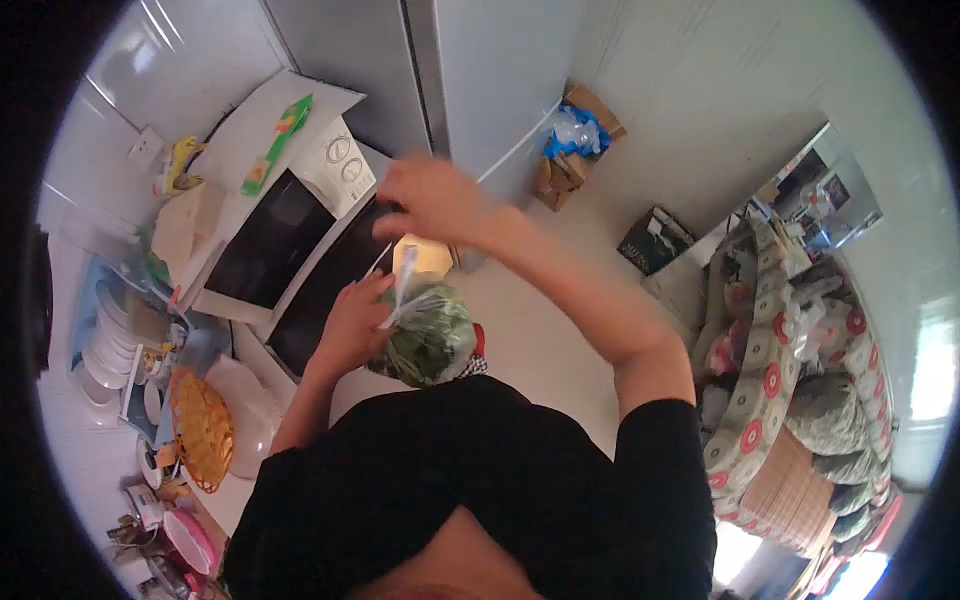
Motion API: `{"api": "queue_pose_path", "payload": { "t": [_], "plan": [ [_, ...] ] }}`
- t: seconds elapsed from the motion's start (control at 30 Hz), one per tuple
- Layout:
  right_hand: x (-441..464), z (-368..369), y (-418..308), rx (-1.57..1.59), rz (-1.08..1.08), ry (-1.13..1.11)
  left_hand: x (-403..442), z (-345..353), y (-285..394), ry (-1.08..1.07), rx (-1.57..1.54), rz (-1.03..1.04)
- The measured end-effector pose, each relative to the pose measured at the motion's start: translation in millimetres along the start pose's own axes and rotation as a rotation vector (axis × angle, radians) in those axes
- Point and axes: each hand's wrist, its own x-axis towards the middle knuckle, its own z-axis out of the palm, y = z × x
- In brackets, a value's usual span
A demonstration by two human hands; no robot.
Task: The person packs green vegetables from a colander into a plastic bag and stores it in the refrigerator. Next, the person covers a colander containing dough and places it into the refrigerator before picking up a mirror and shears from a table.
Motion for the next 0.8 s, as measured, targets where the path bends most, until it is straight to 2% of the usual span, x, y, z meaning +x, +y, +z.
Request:
{"api": "queue_pose_path", "payload": {
  "t": [0.1,0.2,0.3,0.4,0.47,0.6,0.7,0.73,0.77,0.8],
  "plan": [
    [64,-15,68,-0.676,-0.154,0.041,3,18,-23,-0.039,-0.334,-0.212],
    [114,-24,134,-0.950,-0.284,0.137,6,33,-29,0.155,-0.416,-0.442],
    [135,-33,154,-1.110,-0.388,-0.046,10,52,-42,0.225,-0.556,-0.782],
    [137,-30,159,-1.013,-0.444,0.011,22,64,-53,0.210,-0.549,-0.901],
    [138,-28,160,-0.987,-0.456,-0.009,31,71,-53,0.259,-0.542,-0.908],
    [119,-39,158,-1.019,-0.540,0.005,55,84,-39,0.464,-0.572,-0.920],
    [69,-76,153,-0.913,-0.550,-0.066,79,101,-17,0.638,-0.701,-0.982],
    [47,-97,151,-0.825,-0.565,-0.148,90,107,-10,0.724,-0.747,-0.892],
    [22,-117,154,-0.737,-0.577,-0.229,102,111,-1,0.698,-0.763,-0.918],
    [-3,-129,162,-0.665,-0.608,-0.129,112,113,7,0.670,-0.779,-0.944]
  ]
}}
